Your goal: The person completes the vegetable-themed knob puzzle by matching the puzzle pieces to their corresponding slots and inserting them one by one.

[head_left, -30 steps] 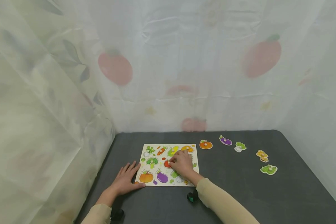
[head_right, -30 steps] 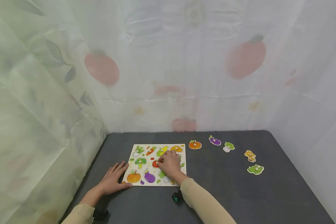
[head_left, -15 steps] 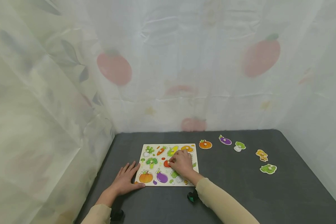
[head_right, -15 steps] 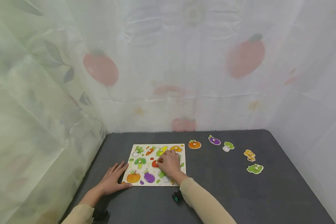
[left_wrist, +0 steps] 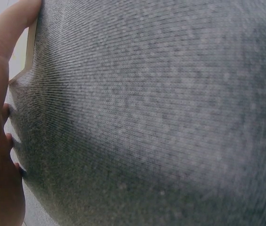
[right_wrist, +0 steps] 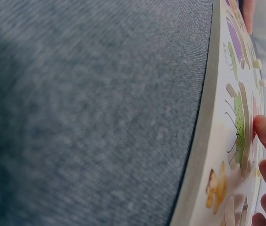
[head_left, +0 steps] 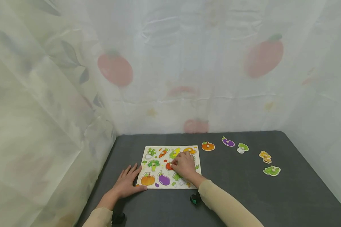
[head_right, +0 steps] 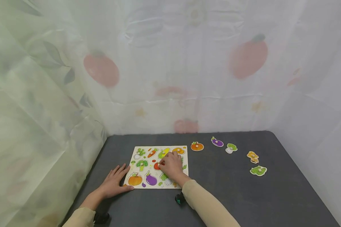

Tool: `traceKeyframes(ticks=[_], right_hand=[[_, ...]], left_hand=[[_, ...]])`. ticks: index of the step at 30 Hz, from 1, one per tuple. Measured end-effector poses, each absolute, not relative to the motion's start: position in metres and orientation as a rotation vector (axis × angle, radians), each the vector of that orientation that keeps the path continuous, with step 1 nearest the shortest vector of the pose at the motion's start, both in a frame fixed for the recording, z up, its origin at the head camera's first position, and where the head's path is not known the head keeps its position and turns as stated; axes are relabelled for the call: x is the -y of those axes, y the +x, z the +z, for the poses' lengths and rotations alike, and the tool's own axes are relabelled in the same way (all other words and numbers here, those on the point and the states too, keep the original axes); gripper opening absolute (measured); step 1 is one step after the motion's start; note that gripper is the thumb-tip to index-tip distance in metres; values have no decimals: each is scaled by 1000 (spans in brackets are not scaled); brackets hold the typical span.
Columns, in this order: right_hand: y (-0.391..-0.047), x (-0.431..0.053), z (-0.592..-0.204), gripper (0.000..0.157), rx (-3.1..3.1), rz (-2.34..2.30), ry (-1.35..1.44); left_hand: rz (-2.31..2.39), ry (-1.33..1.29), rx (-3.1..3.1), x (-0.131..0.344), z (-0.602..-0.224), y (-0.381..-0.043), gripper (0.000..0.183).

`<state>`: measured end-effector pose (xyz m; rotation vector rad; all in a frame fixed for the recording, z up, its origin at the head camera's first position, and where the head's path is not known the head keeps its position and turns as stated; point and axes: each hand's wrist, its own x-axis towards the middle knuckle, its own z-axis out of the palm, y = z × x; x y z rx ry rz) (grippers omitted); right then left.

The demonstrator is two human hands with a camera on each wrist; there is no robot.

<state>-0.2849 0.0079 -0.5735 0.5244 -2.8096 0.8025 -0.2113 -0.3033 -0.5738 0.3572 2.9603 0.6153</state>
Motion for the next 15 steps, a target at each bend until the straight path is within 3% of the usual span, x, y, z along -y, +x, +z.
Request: traceKeyframes(ticks=[10, 15], right_hand=[[-285, -22, -572, 17, 2817, 804, 667], [-287, -44, -564, 22, 2790, 903, 601]], left_hand=[[599, 349, -2948, 306, -579, -215, 113], [623, 365, -2947, 305, -575, -214, 110]])
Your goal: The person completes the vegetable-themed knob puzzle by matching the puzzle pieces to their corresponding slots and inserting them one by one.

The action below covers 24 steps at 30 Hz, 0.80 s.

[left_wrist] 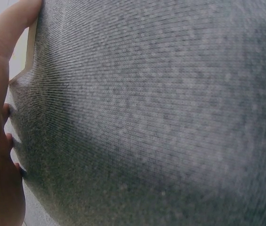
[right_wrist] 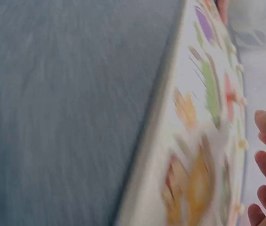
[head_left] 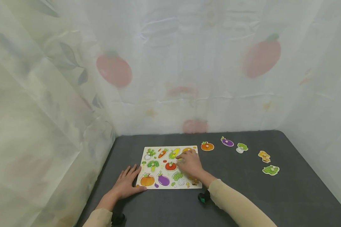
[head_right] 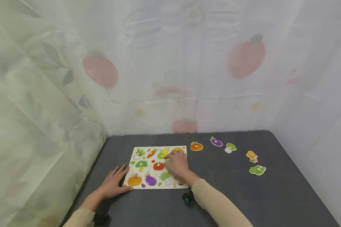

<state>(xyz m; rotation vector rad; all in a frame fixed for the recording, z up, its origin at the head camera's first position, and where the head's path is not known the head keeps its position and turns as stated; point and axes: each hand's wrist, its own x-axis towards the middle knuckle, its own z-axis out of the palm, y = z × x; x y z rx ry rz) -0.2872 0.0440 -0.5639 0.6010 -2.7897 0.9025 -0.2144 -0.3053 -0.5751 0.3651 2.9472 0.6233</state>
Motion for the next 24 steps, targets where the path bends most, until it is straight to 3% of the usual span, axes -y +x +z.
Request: traceKeyframes(ticks=[11, 24], right_hand=[[-293, -123, -547, 30, 2706, 981, 466], [-260, -259, -562, 42, 2748, 866, 236]], left_hand=[[626, 393, -2957, 305, -575, -213, 108], [599, 343, -2930, 305, -574, -215, 111]])
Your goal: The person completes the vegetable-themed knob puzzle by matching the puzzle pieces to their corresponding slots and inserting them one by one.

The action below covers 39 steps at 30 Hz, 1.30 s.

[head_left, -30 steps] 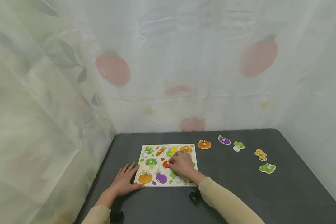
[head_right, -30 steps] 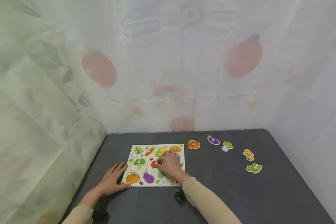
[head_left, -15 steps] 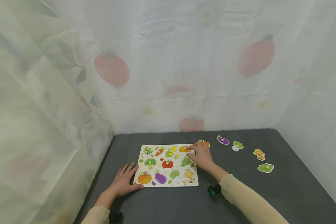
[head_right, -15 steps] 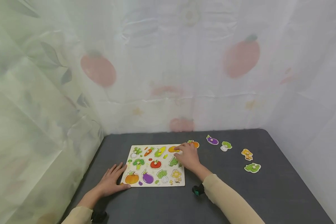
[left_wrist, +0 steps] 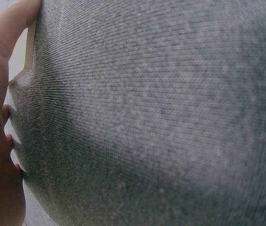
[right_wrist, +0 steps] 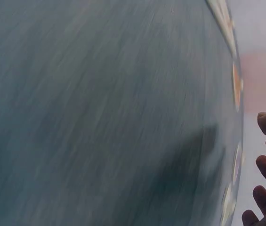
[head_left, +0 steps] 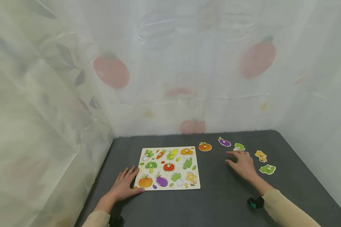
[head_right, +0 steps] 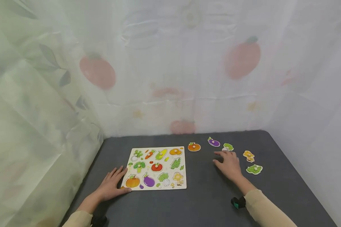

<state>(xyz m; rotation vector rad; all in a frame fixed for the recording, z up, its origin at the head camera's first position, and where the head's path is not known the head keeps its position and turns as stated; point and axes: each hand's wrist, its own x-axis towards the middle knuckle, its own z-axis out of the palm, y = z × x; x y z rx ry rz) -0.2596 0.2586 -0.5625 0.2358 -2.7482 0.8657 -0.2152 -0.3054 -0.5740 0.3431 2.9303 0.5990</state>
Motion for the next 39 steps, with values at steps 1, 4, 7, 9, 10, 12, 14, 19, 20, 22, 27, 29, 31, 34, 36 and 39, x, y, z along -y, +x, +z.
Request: traceKeyframes(ticks=[1, 4, 7, 9, 10, 12, 14, 19, 20, 22, 27, 29, 31, 34, 36, 39], right_hand=[[-256, -268, -563, 43, 2747, 857, 221], [-246, -294, -565, 45, 2738, 799, 164], [-234, -317, -566, 46, 2735, 732, 95], [-226, -331, -567, 46, 2742, 710, 47], [-222, -337, -567, 46, 2742, 700, 21], [-216, -349, -569, 47, 2743, 687, -27], [-211, -359, -571, 48, 2748, 686, -72], [-204, -377, -575, 51, 2766, 701, -167], [-203, -379, -576, 51, 2769, 705, -181], [-202, -382, -578, 51, 2779, 722, -206], [-200, -384, -579, 48, 2786, 761, -251], [-200, -384, -579, 48, 2782, 771, -265], [-200, -383, -578, 47, 2778, 780, -275], [-200, -383, -578, 45, 2773, 781, -284], [-201, -383, -577, 44, 2773, 781, -291], [-201, -382, -577, 43, 2772, 780, -304]], left_hand=[[595, 339, -2932, 305, -573, -215, 112], [606, 351, -2935, 305, -571, -214, 110], [618, 373, -2948, 304, -572, -213, 108], [616, 382, -2945, 304, -571, -212, 108], [611, 376, -2942, 305, -571, -212, 108], [606, 353, -2933, 304, -570, -213, 109], [589, 339, -2924, 305, -570, -213, 110], [552, 338, -2929, 305, -572, -214, 111], [544, 337, -2928, 305, -572, -214, 111], [541, 338, -2924, 305, -573, -215, 112], [538, 322, -2912, 304, -571, -215, 112], [536, 318, -2912, 304, -570, -215, 111], [536, 316, -2912, 304, -570, -215, 111], [531, 309, -2908, 304, -569, -215, 112], [532, 309, -2906, 304, -569, -215, 112], [532, 308, -2905, 304, -569, -215, 112]])
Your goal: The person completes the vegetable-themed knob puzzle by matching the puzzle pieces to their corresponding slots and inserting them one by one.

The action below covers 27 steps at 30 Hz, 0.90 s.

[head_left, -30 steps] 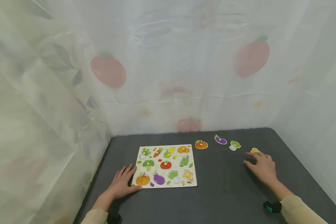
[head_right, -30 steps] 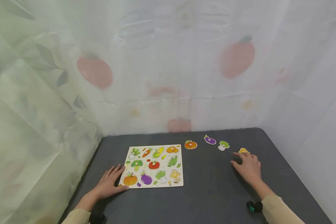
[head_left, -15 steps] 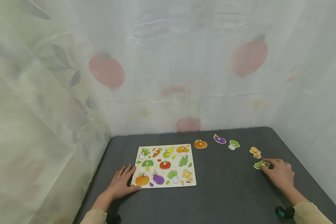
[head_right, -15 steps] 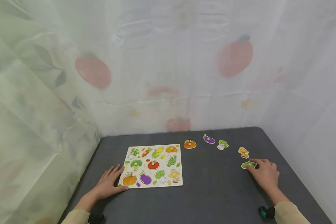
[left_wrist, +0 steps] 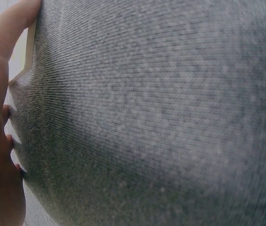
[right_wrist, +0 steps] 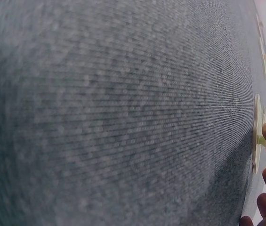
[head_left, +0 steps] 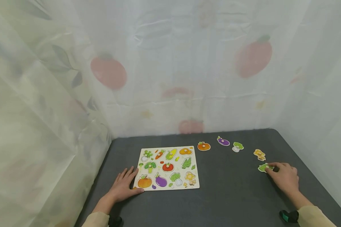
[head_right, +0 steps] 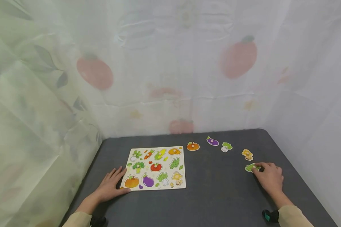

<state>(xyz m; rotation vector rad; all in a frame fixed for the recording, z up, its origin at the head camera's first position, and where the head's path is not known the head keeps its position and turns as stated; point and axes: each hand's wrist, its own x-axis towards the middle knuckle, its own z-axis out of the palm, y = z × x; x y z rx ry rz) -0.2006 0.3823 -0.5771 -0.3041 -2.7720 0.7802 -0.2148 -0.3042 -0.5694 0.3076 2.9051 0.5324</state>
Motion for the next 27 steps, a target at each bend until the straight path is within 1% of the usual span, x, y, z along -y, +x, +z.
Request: traceKeyframes(ticks=[13, 27], right_hand=[[-201, -383, -581, 38, 2761, 755, -321], [-201, -381, -579, 36, 2752, 753, -354]], left_hand=[[532, 308, -2921, 305, -571, -215, 114], [541, 304, -2916, 304, -570, -216, 113]])
